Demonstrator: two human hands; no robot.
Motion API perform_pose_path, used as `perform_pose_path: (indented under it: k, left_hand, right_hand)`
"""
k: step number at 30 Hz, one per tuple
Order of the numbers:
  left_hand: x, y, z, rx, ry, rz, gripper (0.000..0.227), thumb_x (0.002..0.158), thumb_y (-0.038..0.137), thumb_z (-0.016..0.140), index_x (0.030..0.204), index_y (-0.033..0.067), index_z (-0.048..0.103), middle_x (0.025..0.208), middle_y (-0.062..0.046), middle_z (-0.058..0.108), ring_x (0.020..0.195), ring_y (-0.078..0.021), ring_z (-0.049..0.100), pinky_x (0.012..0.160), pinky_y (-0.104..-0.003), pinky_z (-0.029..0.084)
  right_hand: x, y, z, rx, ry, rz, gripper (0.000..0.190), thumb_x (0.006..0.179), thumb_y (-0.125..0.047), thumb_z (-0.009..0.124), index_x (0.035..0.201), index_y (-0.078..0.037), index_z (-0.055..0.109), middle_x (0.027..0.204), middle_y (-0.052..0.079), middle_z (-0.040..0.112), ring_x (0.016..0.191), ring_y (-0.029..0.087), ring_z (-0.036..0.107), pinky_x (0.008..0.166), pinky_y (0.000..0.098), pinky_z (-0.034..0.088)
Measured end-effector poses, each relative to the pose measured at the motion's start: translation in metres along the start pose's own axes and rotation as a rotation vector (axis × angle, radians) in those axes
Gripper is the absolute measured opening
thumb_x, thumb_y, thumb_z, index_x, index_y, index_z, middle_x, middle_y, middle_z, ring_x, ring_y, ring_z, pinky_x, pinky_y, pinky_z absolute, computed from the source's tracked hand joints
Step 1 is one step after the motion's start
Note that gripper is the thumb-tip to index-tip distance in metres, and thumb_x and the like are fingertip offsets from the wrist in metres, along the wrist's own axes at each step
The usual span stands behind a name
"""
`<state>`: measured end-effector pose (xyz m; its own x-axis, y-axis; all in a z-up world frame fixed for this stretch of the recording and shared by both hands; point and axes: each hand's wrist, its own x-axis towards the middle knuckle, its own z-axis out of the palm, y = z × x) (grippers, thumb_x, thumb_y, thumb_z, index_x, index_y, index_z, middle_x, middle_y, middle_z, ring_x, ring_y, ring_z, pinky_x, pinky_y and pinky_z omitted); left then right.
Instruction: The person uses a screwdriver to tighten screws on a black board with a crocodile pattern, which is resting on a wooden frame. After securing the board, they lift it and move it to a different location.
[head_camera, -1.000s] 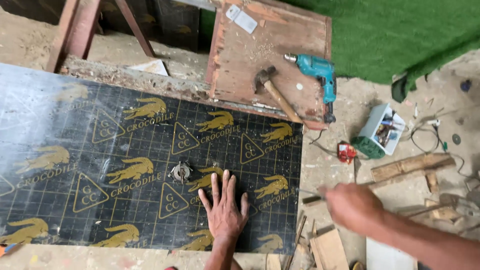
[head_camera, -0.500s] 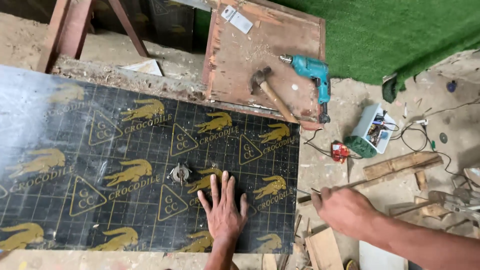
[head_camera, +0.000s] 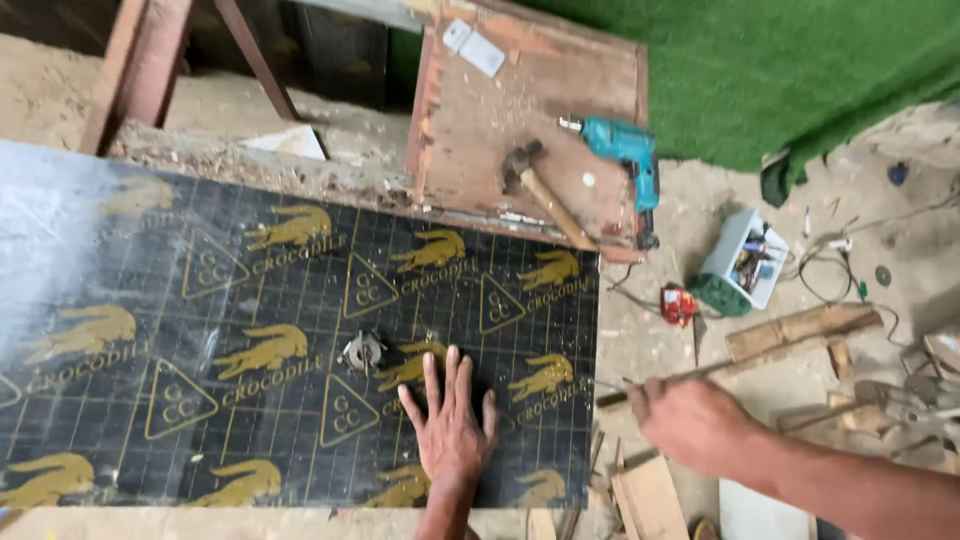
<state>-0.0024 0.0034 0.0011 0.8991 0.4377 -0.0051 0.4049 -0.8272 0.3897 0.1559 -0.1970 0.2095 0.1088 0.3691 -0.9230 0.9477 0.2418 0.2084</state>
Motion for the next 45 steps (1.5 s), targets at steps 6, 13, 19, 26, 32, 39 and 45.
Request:
perform_pose_path:
  k: [6, 13, 19, 26, 32, 39, 45]
  left_hand:
    - [0.001, 0.003, -0.002, -0.058, -0.036, -0.011, 0.065, 0.099, 0.056, 0.040, 0.156, 0.0249, 0.039, 0.174, 0.009, 0.016, 0.163, -0.0251, 0.002, 0.124, -0.065, -0.001]
    - [0.005, 0.002, 0.002, -0.022, 0.026, -0.002, 0.066, 0.099, 0.057, 0.039, 0.157, 0.0260, 0.037, 0.174, 0.010, 0.016, 0.163, -0.0257, 0.002, 0.125, -0.065, 0.000]
    - [0.002, 0.004, -0.002, -0.067, -0.038, -0.023, 0.065, 0.098, 0.055, 0.041, 0.155, 0.0246, 0.041, 0.174, 0.010, 0.018, 0.162, -0.0248, 0.002, 0.124, -0.065, -0.001]
    - [0.003, 0.004, -0.005, -0.078, -0.010, -0.020, 0.065, 0.097, 0.054, 0.045, 0.154, 0.0228, 0.044, 0.172, 0.008, 0.023, 0.162, -0.0270, 0.008, 0.123, -0.067, 0.004]
    - [0.003, 0.004, -0.006, -0.104, -0.017, -0.018, 0.064, 0.099, 0.054, 0.041, 0.154, 0.0227, 0.043, 0.173, 0.008, 0.019, 0.162, -0.0259, 0.002, 0.125, -0.064, -0.003]
    - [0.001, 0.005, -0.010, -0.105, -0.027, -0.005, 0.065, 0.098, 0.052, 0.046, 0.155, 0.0198, 0.044, 0.173, 0.004, 0.022, 0.162, -0.0281, 0.006, 0.123, -0.067, 0.003]
    - [0.003, 0.006, -0.023, -0.110, 0.056, 0.029, 0.061, 0.096, 0.048, 0.052, 0.149, 0.0191, 0.052, 0.169, 0.002, 0.034, 0.160, -0.0300, 0.019, 0.123, -0.068, 0.012]
  right_hand:
    - [-0.017, 0.037, -0.042, 1.667, -0.236, 0.878, 0.041, 0.097, -0.029, 0.053, 0.129, -0.005, 0.061, 0.128, 0.016, 0.070, 0.109, 0.028, 0.072, 0.089, 0.0397, 0.056]
    - [0.002, -0.009, 0.023, 0.388, 0.064, 0.291, 0.038, 0.089, 0.001, 0.060, 0.128, -0.001, 0.060, 0.116, 0.023, 0.066, 0.067, 0.020, 0.071, 0.046, 0.0307, 0.059]
    - [-0.006, 0.012, -0.007, 0.926, -0.107, 0.546, 0.020, 0.096, -0.013, 0.057, 0.113, -0.003, 0.057, 0.084, 0.011, 0.070, 0.060, 0.017, 0.066, 0.048, 0.0360, 0.051]
    - [-0.032, 0.032, -0.046, 1.196, -0.155, 0.614, 0.045, 0.098, -0.017, 0.058, 0.141, -0.027, 0.048, 0.078, -0.005, 0.064, 0.062, 0.005, 0.068, 0.053, 0.0160, 0.061]
    - [0.014, -0.020, 0.038, 0.134, 0.034, 0.191, 0.043, 0.106, -0.009, 0.049, 0.142, 0.015, 0.045, 0.086, 0.017, 0.068, 0.049, 0.014, 0.060, 0.033, 0.0325, 0.050]
    - [-0.017, 0.028, -0.037, 1.564, -0.286, 0.838, 0.033, 0.099, -0.029, 0.048, 0.113, -0.004, 0.065, 0.097, 0.014, 0.072, 0.082, 0.026, 0.069, 0.066, 0.0415, 0.046]
    - [-0.035, -0.009, -0.021, 1.489, -0.231, 0.853, 0.037, 0.097, -0.038, 0.061, 0.133, -0.027, 0.060, 0.119, 0.004, 0.079, 0.070, 0.018, 0.072, 0.064, 0.0352, 0.051]
